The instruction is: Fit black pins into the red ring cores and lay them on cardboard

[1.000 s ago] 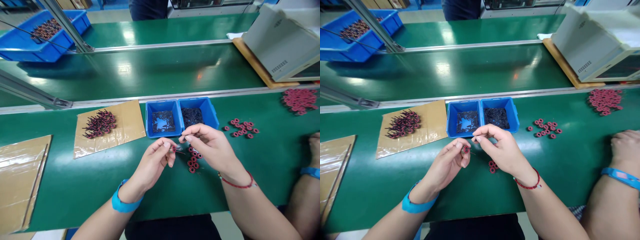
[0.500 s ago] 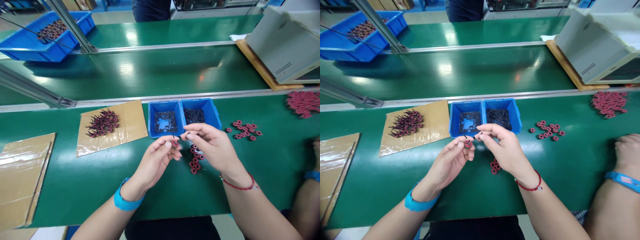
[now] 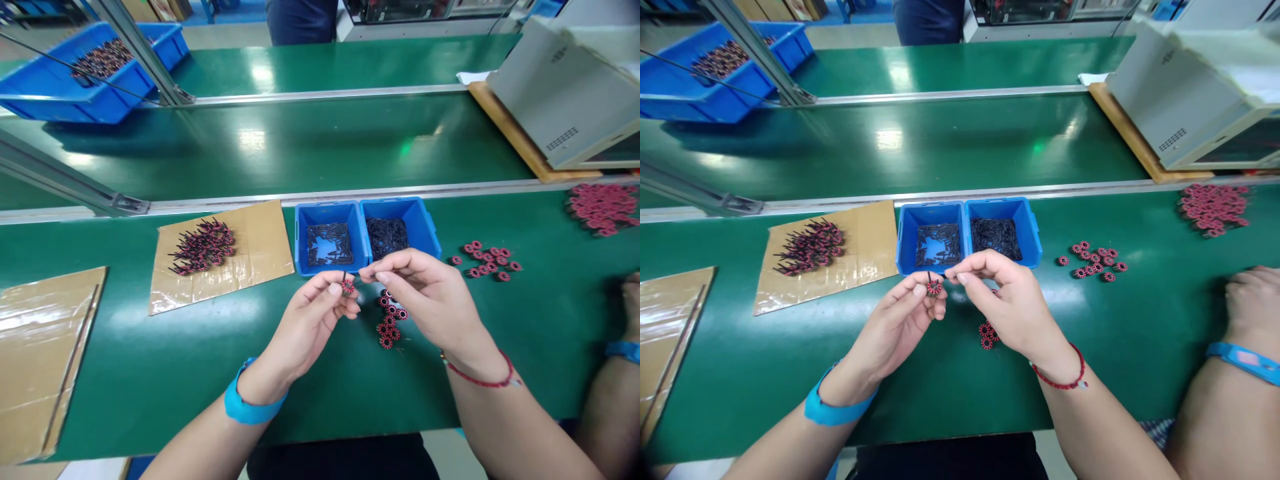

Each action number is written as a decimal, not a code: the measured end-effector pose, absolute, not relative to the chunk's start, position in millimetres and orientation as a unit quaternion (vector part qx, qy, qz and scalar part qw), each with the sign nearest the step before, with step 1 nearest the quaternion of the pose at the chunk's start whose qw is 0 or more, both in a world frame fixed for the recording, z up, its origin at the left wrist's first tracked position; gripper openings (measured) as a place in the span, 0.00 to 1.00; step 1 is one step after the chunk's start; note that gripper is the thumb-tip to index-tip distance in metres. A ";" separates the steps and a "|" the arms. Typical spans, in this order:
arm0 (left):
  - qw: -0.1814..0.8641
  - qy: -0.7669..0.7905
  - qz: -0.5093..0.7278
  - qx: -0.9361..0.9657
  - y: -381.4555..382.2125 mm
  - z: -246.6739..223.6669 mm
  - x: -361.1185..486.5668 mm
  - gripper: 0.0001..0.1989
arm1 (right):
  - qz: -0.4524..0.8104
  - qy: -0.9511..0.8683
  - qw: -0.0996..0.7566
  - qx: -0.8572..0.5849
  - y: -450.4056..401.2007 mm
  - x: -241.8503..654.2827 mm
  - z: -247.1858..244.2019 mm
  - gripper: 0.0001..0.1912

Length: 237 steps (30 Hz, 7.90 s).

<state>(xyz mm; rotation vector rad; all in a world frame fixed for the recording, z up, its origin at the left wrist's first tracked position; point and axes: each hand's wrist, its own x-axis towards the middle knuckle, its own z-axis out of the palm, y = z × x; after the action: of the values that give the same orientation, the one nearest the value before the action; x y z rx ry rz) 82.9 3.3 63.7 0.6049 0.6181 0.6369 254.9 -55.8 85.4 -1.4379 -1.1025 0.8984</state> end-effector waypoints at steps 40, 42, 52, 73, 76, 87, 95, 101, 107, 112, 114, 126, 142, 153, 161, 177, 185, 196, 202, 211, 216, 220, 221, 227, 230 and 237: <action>0.783 0.330 0.466 0.246 40.6 60.5 75.7 0.08 | 0.123 -0.766 0.062 -0.627 55.8 261.0 88.0 0.10; 0.792 0.325 0.451 0.252 36.5 60.7 77.1 0.08 | 0.146 -0.747 0.129 -0.635 46.0 265.5 90.1 0.08; 0.833 0.312 0.355 0.287 14.2 56.8 82.7 0.11 | 0.429 -0.491 0.508 -0.562 -26.7 263.7 77.7 0.03; 0.780 0.333 0.307 0.432 8.0 49.5 83.5 0.09 | 0.459 -0.402 0.549 -0.571 -43.6 257.4 87.6 0.03; 0.779 0.333 0.303 0.437 7.7 49.0 83.6 0.09 | 0.453 -0.414 0.533 -0.583 -44.1 257.9 86.2 0.02; 0.768 0.334 0.310 0.450 9.1 43.8 81.6 0.14 | 0.264 -0.501 0.528 -0.633 -43.5 267.4 72.6 0.10; 0.528 0.389 0.490 0.575 60.2 53.0 54.4 0.10 | 0.030 -0.612 0.271 -0.742 -27.7 292.6 48.3 0.13; 0.215 0.557 0.299 0.744 112.8 31.0 11.9 0.09 | 0.115 -0.614 0.111 -0.773 1.0 293.0 55.6 0.13; 0.033 0.626 0.143 0.766 118.0 23.5 -0.8 0.10 | 0.153 -0.607 0.078 -0.776 28.7 295.3 55.0 0.12; 0.036 0.576 0.223 0.786 94.6 45.7 16.8 0.19 | 0.150 -0.593 0.121 -0.781 19.9 298.4 56.6 0.13; 0.129 0.479 0.204 0.844 74.6 50.1 32.5 0.11 | 0.147 -0.587 0.150 -0.782 11.5 301.0 57.6 0.11; 0.353 0.227 0.040 0.907 -22.3 17.4 101.9 0.11 | 0.231 -0.526 0.410 -0.709 -22.6 308.5 44.1 0.08; 0.809 0.297 0.335 0.381 3.1 47.3 89.0 0.09 | 0.422 -0.482 0.482 -0.598 -45.5 268.0 86.3 0.05; 0.756 0.321 0.355 0.447 4.2 40.2 87.0 0.10 | 0.435 -0.502 0.461 -0.588 -50.9 247.4 85.9 0.05; 0.787 0.318 0.309 0.429 6.5 44.3 86.2 0.10 | 0.424 -0.445 0.498 -0.612 -50.1 256.0 80.6 0.03; 0.877 0.229 0.296 0.300 7.9 47.6 85.4 0.09 | 0.457 -0.357 0.591 -0.561 -48.5 260.5 83.1 0.04; 0.899 0.213 0.240 0.297 7.1 47.5 84.6 0.11 | 0.562 -0.389 0.495 -0.536 -48.0 258.3 87.9 0.07; 0.905 0.194 0.223 0.307 7.3 48.3 82.0 0.11 | 0.568 -0.393 0.503 -0.519 -46.9 258.1 85.5 0.04; 0.907 0.190 0.236 0.293 7.7 49.8 82.1 0.10 | 0.536 -0.299 0.582 -0.534 -45.1 264.4 80.1 0.07; 0.889 0.225 0.257 0.306 9.0 48.3 85.2 0.11 | 0.550 -0.365 0.497 -0.564 -47.8 257.2 90.4 0.06; 0.880 0.235 0.254 0.325 7.7 49.1 85.7 0.12 | 0.541 -0.404 0.494 -0.548 -48.1 252.8 88.5 0.05; 0.872 0.242 0.256 0.339 6.9 48.4 85.7 0.11 | 0.495 -0.458 0.475 -0.565 -50.7 252.2 86.9 0.04; 0.870 0.242 0.260 0.343 6.7 48.4 85.5 0.11 | 0.467 -0.477 0.469 -0.578 -51.2 251.7 86.3 0.04; 0.853 0.250 0.277 0.366 5.9 50.4 84.0 0.11 | 0.386 -0.440 0.541 -0.604 -51.1 253.4 82.0 0.03; 0.834 0.267 0.286 0.388 5.7 49.6 83.8 0.12 | 0.376 -0.369 0.595 -0.607 -49.5 256.9 81.1 0.04; 0.799 0.289 0.291 0.441 5.2 47.4 83.1 0.10 | 0.414 -0.357 0.594 -0.590 -48.8 252.3 82.4 0.09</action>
<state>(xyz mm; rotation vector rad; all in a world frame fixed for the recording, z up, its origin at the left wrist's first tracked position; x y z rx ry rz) 83.1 5.2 47.4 0.9461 0.6200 0.6237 252.3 -48.8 82.4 -1.3721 -0.8296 0.9624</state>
